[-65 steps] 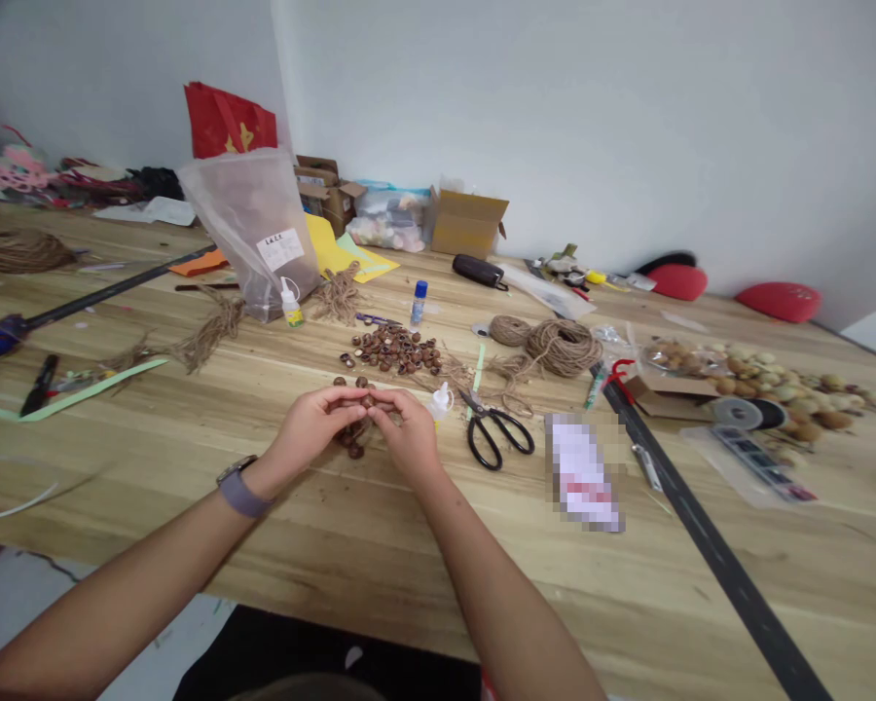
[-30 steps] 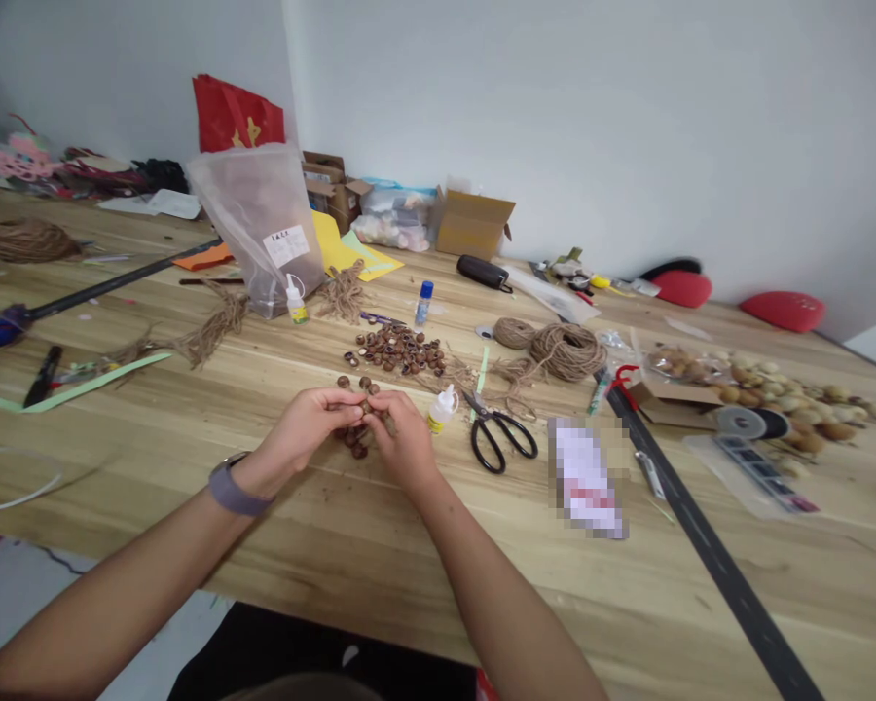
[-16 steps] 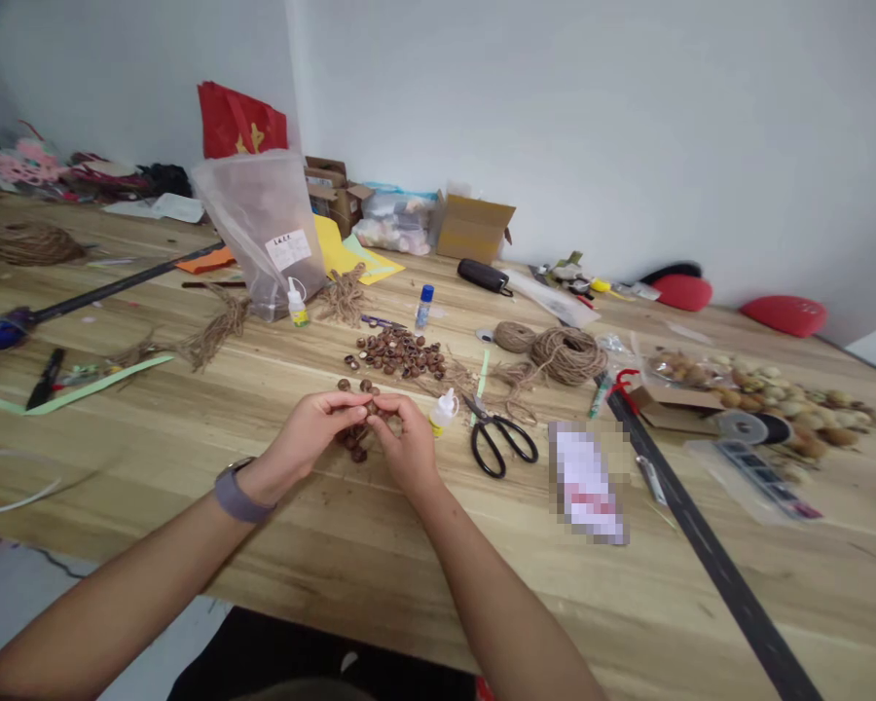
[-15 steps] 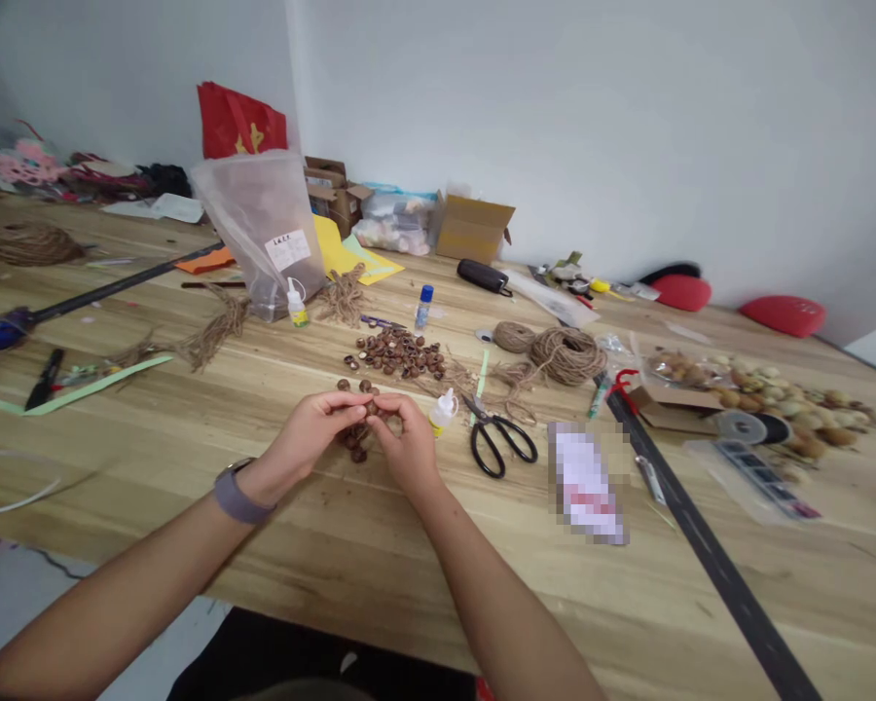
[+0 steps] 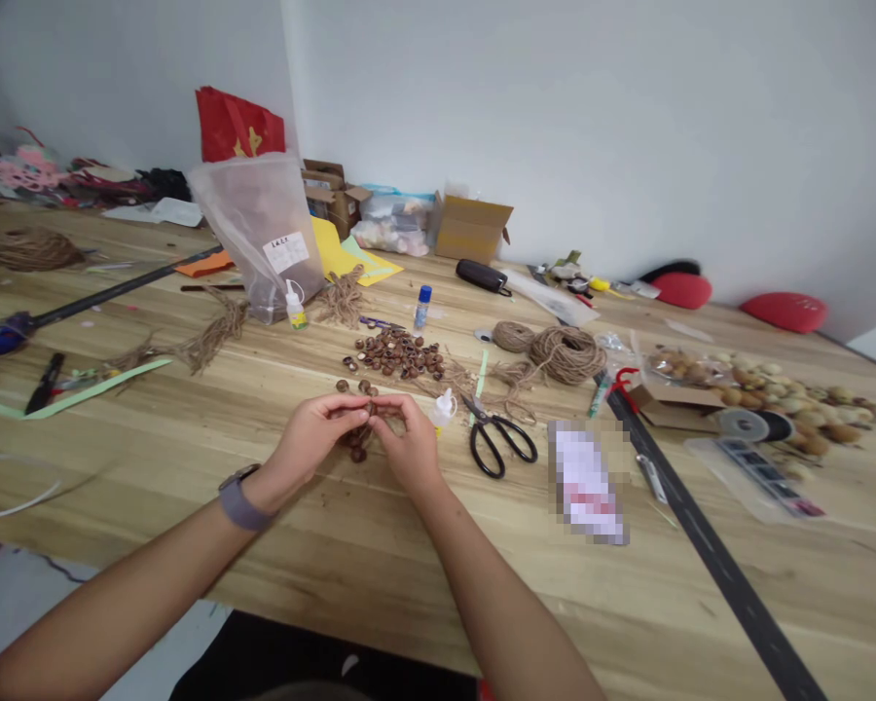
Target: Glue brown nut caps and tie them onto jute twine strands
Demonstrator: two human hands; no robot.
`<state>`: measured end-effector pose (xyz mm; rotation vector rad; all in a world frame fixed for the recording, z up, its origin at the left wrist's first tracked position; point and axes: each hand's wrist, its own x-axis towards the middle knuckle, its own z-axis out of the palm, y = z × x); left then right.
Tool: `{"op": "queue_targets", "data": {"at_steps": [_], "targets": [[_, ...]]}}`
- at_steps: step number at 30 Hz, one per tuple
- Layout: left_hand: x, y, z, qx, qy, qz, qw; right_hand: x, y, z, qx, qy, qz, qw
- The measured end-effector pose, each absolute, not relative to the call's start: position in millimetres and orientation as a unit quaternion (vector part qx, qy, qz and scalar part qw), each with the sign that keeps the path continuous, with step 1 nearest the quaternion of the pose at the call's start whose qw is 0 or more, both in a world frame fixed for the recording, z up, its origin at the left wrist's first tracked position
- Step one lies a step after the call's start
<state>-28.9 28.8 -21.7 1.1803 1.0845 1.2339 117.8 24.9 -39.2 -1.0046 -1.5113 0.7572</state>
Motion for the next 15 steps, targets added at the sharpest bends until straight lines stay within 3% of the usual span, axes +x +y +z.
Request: {"op": "queue_targets", "data": {"at_steps": [4,15], "targets": [[-28.6,27.0,-21.7,0.504,0.461,0.509,0.523,118.2,24.0,-36.3,-0.456,-0.652,0.268,0.543],[-26.2,22.5,-14.0,0.47,0.446,0.511,0.566,120.5,24.7,-38.2,-0.424,-0.664,0.284,0.547]]}}
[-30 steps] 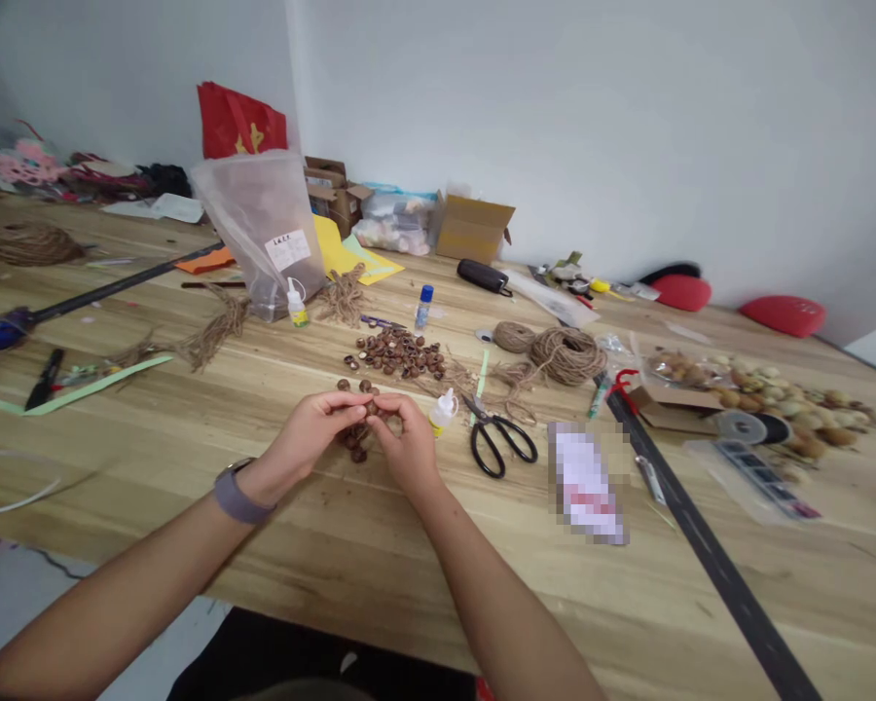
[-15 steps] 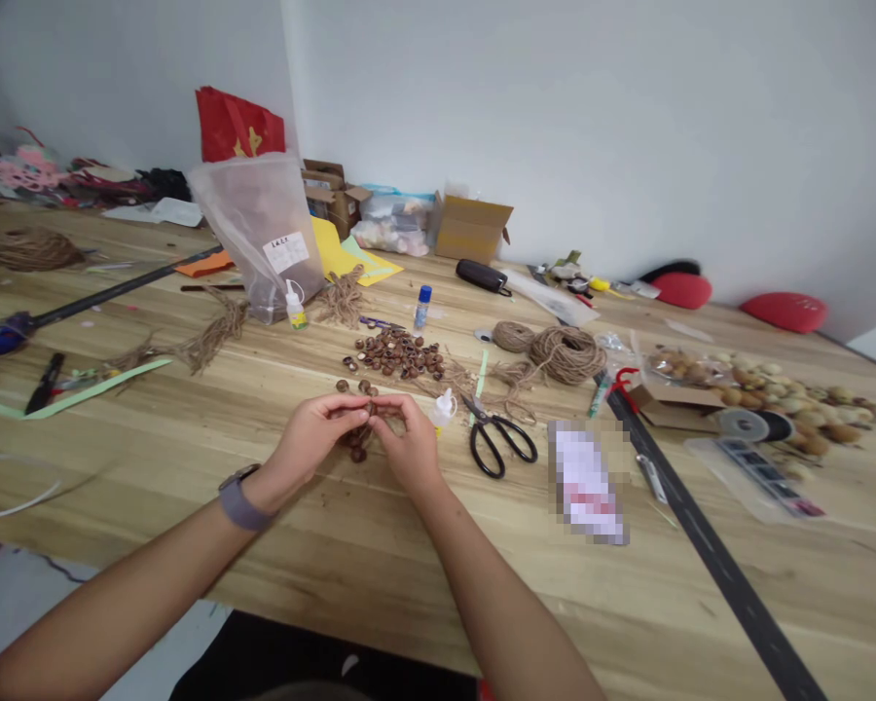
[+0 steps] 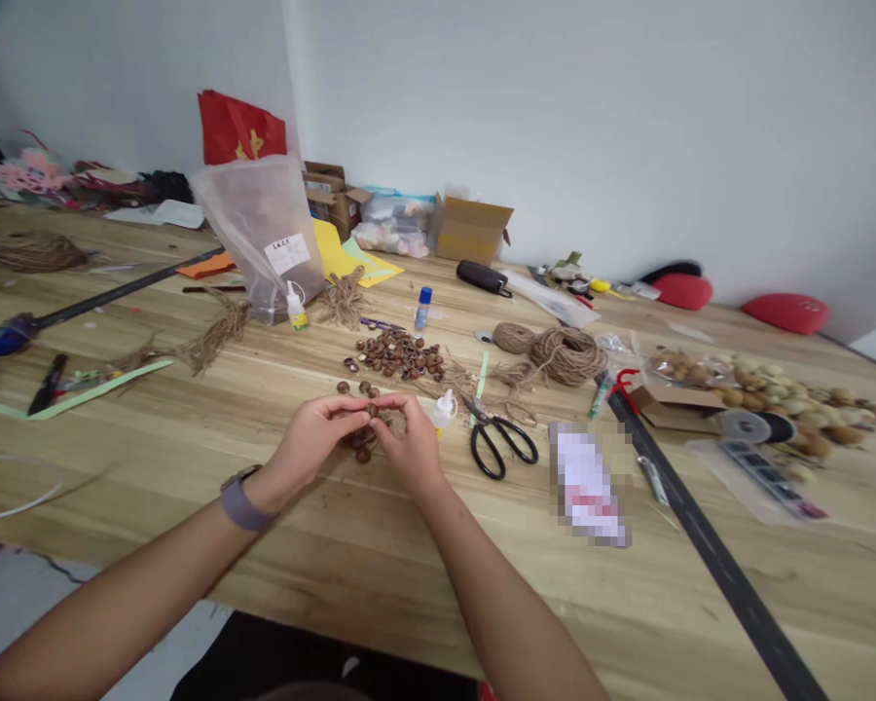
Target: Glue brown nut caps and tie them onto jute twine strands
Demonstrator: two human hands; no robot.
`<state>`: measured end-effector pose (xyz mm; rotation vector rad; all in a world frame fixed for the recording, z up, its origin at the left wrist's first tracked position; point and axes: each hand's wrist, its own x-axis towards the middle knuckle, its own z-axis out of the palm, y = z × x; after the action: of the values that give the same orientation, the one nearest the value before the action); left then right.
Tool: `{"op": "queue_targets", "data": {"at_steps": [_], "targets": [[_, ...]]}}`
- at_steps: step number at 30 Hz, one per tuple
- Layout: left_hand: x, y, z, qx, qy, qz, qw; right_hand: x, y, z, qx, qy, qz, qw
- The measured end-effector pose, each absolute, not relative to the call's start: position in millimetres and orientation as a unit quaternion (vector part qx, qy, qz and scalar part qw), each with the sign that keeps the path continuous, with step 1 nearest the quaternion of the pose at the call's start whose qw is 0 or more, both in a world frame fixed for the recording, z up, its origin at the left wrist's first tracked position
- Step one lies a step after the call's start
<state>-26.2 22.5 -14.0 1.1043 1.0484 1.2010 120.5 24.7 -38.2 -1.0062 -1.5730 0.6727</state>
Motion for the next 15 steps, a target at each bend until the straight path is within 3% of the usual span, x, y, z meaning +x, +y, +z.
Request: {"op": "queue_targets", "data": {"at_steps": [15], "targets": [[-31.0,27.9,-12.4,0.427,0.406,0.491,0.642,122.1,28.4,-41.7,-0.386,-0.675,0.284,0.561]]}}
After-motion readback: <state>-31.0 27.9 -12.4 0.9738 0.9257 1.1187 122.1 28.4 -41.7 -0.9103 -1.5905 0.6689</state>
